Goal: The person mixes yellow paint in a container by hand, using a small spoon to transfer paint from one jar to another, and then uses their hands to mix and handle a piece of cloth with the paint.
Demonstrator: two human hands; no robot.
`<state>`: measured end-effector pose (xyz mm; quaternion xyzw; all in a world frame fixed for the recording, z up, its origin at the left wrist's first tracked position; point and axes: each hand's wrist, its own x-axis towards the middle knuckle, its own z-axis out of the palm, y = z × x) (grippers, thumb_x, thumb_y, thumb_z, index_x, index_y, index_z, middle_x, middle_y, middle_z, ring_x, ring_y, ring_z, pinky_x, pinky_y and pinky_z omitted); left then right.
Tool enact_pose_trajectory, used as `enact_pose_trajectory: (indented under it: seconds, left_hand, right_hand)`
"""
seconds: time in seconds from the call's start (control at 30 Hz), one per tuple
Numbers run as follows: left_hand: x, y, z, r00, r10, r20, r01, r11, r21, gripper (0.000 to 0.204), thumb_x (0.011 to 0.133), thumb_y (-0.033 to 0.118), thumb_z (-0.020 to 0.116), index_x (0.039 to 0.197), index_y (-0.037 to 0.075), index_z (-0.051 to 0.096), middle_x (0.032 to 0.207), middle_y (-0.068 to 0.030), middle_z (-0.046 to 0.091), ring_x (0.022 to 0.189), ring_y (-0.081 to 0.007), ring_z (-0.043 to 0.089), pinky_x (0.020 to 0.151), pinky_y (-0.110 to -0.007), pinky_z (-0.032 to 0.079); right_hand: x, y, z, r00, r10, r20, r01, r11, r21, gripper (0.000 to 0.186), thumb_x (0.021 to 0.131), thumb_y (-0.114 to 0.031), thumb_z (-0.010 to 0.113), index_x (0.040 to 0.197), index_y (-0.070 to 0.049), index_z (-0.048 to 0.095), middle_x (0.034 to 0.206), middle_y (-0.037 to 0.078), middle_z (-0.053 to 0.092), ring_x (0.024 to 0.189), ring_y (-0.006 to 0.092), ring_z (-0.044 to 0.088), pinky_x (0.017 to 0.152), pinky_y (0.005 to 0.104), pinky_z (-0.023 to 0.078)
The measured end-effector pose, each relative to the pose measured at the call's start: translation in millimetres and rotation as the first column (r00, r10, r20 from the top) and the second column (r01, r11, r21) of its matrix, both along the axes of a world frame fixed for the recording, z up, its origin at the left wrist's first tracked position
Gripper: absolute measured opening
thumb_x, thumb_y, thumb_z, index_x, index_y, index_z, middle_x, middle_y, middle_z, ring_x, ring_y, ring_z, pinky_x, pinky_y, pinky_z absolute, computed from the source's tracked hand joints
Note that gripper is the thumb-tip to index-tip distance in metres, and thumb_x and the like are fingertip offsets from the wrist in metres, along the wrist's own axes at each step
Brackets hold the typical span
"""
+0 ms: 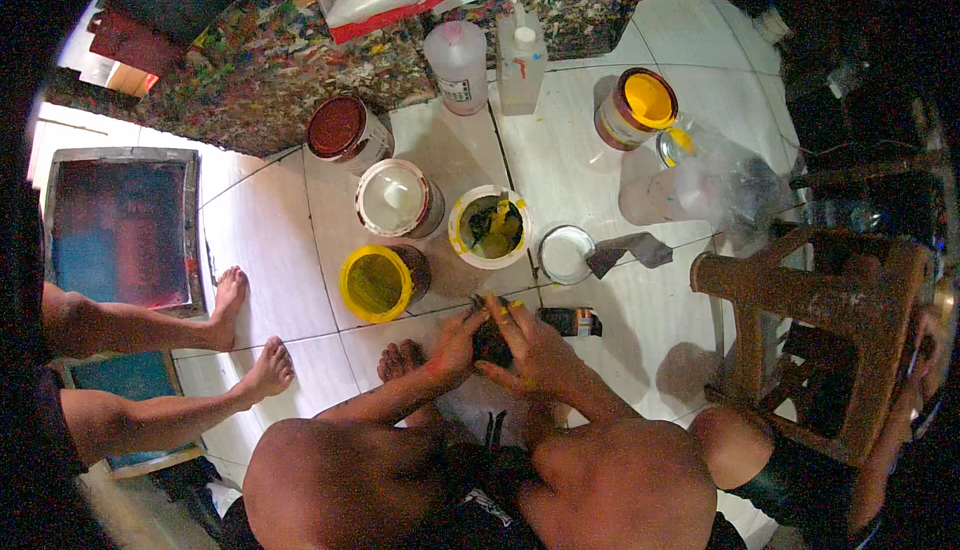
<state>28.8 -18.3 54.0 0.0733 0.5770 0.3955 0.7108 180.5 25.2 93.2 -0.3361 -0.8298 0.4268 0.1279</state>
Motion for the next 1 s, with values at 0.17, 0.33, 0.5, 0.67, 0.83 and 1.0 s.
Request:
enact_pose_trajectory:
  seconds: [0.17,0.33,0.5,0.67,0.83,1.0]
  left_hand:
    - [-35.6,24.5,34.0,0.720,-0.662,-0.207,0.683,0.729,0.045,0.035,0.091,0.035,0.057,0.105,0.003,0.061,0.095,-0.0103,0.066,0.078,-0.0207,0.063,0.074,-0.035,0.050]
    - [-62.9,97.6,86.1,0.285,0.016,-0.958,0.897,0.348,0.273,0.021,0.079,0.022,0.070,0.095,0.007,0.069,0.095,-0.0131,0.065,0.089,-0.0299,0.060,0.080,-0.041,0.049]
    - [-49.9,165.6,50.9,0.145,0.210,-0.967,0.947,0.254,0.197,0.016,0.079,0.019,0.069,0.089,0.007,0.069,0.100,-0.0128,0.061,0.103,-0.0302,0.053,0.089,-0.040,0.045]
    - [-53.0,167.1,33.9,0.092,0.149,-0.985,0.960,0.248,0.127,0.014,0.080,0.017,0.067,0.088,0.006,0.069,0.096,-0.0108,0.063,0.100,-0.0309,0.053,0.089,-0.040,0.045]
    - [-58.3,149.7,46.3,0.145,0.001,-0.989,0.957,0.255,0.141,0.014,0.081,0.017,0.064,0.087,0.005,0.068,0.090,-0.0095,0.065,0.094,-0.0298,0.056,0.086,-0.040,0.046]
    - [-77.0,136.5,88.4,0.301,0.222,-0.928,0.855,0.369,0.365,0.010,0.080,0.010,0.067,0.089,0.005,0.068,0.087,-0.0115,0.066,0.082,-0.0295,0.062,0.075,-0.038,0.050]
  right_hand:
    - [36.5,-1.3,-29.8,0.982,-0.153,0.109,0.146,0.987,0.064,0.035,0.081,-0.024,0.066,0.100,0.004,0.055,0.096,0.022,0.057,0.088,0.0413,0.059,0.075,0.0441,0.049]
    - [49.9,22.1,-12.5,0.845,-0.535,0.007,0.529,0.835,-0.154,0.033,0.083,-0.028,0.066,0.092,0.003,0.058,0.080,0.018,0.060,0.073,0.0340,0.060,0.067,0.0403,0.048]
    - [55.2,24.5,-37.5,0.728,-0.685,-0.021,0.625,0.676,-0.390,0.026,0.090,-0.022,0.059,0.092,0.003,0.057,0.081,0.018,0.060,0.075,0.0310,0.060,0.071,0.0388,0.047]
    - [55.1,23.9,-32.0,0.840,-0.542,0.004,0.527,0.816,-0.237,0.021,0.092,-0.012,0.053,0.108,0.002,0.051,0.099,0.023,0.060,0.090,0.0408,0.061,0.081,0.0439,0.047]
    - [55.2,21.8,-22.7,0.733,-0.666,-0.136,0.506,0.668,-0.546,0.031,0.089,-0.009,0.056,0.117,0.002,0.051,0.105,0.015,0.063,0.101,0.0229,0.062,0.091,0.0335,0.045]
    - [65.3,31.4,-27.0,0.795,-0.594,-0.121,0.404,0.668,-0.625,0.028,0.086,-0.012,0.062,0.110,0.003,0.058,0.093,0.009,0.063,0.091,0.0151,0.058,0.085,0.0284,0.046]
